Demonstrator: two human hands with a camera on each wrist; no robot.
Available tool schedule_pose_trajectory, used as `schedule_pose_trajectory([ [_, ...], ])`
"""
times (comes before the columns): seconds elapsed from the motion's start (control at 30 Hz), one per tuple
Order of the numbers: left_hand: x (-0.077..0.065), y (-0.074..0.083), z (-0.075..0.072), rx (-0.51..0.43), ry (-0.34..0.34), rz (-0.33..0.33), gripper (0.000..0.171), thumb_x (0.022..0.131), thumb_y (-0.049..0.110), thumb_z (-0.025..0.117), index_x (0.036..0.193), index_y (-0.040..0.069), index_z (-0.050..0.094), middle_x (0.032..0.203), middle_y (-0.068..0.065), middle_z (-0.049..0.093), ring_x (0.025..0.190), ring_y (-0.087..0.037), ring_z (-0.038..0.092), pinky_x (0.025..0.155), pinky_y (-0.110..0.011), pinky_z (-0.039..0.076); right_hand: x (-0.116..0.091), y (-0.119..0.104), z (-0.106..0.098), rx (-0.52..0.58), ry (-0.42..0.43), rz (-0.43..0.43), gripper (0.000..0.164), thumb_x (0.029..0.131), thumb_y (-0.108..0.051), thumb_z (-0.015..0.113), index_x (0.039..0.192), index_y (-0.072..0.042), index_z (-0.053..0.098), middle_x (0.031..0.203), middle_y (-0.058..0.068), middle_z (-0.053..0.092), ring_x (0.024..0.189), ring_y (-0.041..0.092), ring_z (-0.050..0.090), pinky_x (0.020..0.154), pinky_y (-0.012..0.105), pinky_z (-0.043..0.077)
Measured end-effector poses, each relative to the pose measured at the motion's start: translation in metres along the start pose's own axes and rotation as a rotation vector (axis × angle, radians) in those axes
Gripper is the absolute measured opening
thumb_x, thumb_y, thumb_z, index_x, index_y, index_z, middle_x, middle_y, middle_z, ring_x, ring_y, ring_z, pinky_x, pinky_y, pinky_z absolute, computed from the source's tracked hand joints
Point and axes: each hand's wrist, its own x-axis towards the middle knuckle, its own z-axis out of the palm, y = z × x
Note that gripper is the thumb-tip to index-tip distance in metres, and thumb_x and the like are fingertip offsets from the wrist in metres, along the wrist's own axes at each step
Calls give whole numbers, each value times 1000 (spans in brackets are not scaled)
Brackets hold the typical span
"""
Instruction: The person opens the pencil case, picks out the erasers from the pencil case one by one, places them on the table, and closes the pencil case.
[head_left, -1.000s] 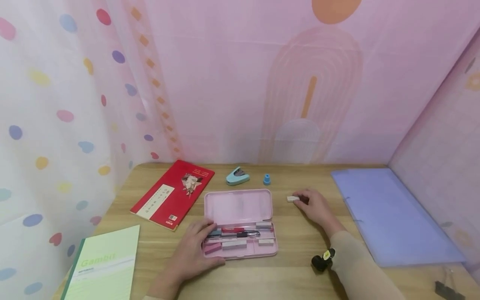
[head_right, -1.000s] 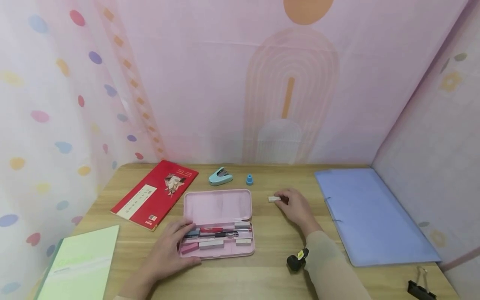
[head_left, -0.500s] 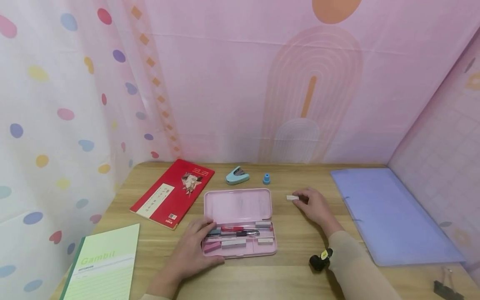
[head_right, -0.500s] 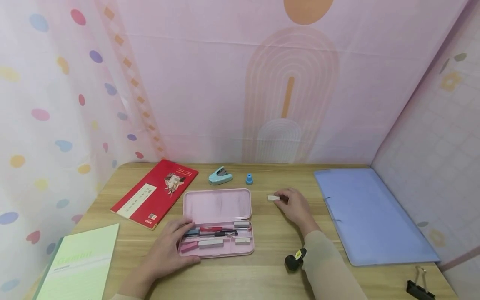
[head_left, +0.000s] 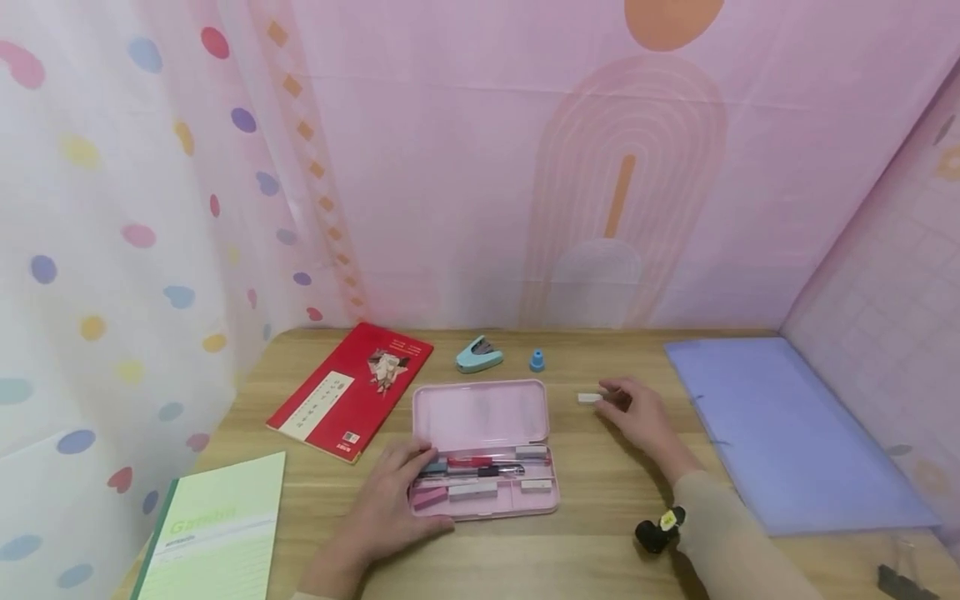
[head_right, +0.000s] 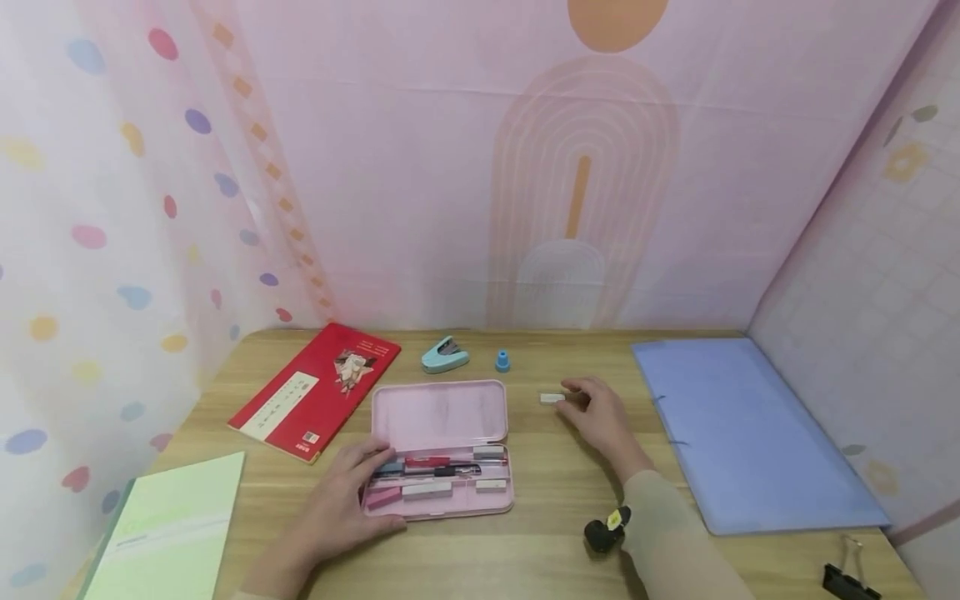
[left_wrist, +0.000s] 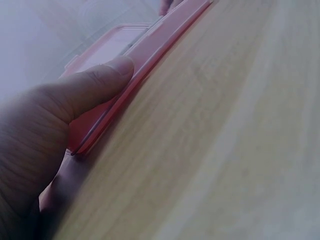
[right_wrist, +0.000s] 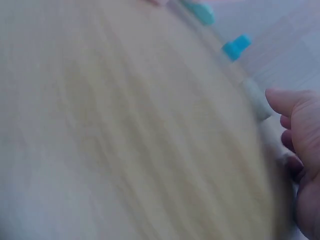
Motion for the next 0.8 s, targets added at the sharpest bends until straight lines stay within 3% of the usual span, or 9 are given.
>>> schedule_pose_trajectory([
  [0.13,-2,3,1,-4,5,-15,97,56,71,78,139,26,53,139,16,39,125,-8,32,96,-40,47,-11,-25,-21,1,-54,-32,32,88,-23,72,117,-10,67,108,3,65,98,22,60,84,44,52],
  [0.23,-1,3,-1,2,19,-9,97,57,71,77,139,26,53,139,15,40,125,-8,32,97,-41,46,-25,-54,-30,-53,-121,-140,29,86,-22,74,113,-13,69,107,-1,67,98,19,60,86,44,52],
  [0.37,1,2,-2,11,29,14,96,58,70,77,138,24,53,139,15,40,125,-7,32,97,-41,46,-46,-82,-22,-171,-176,-361,25,81,-22,77,106,-18,72,102,-7,68,92,11,62,81,37,53],
  [0.47,2,1,-1,13,33,25,95,58,70,78,138,24,54,139,14,41,125,-7,32,97,-40,46,-55,-91,-5,-237,-194,-473,20,80,-23,78,100,-20,73,98,-11,68,90,8,63,78,33,53],
  [0.63,1,-2,3,11,29,20,95,58,71,77,137,24,55,138,15,41,124,-7,33,97,-39,46,-62,-91,18,-321,-249,-513,16,80,-26,78,95,-22,74,95,-11,66,89,8,61,79,31,52],
  [0.8,1,-1,5,-1,27,15,95,58,70,78,137,24,54,138,15,41,124,-7,32,98,-40,46,-67,-90,26,-359,-282,-499,14,78,-29,79,90,-24,74,90,-13,62,84,6,57,76,29,52],
])
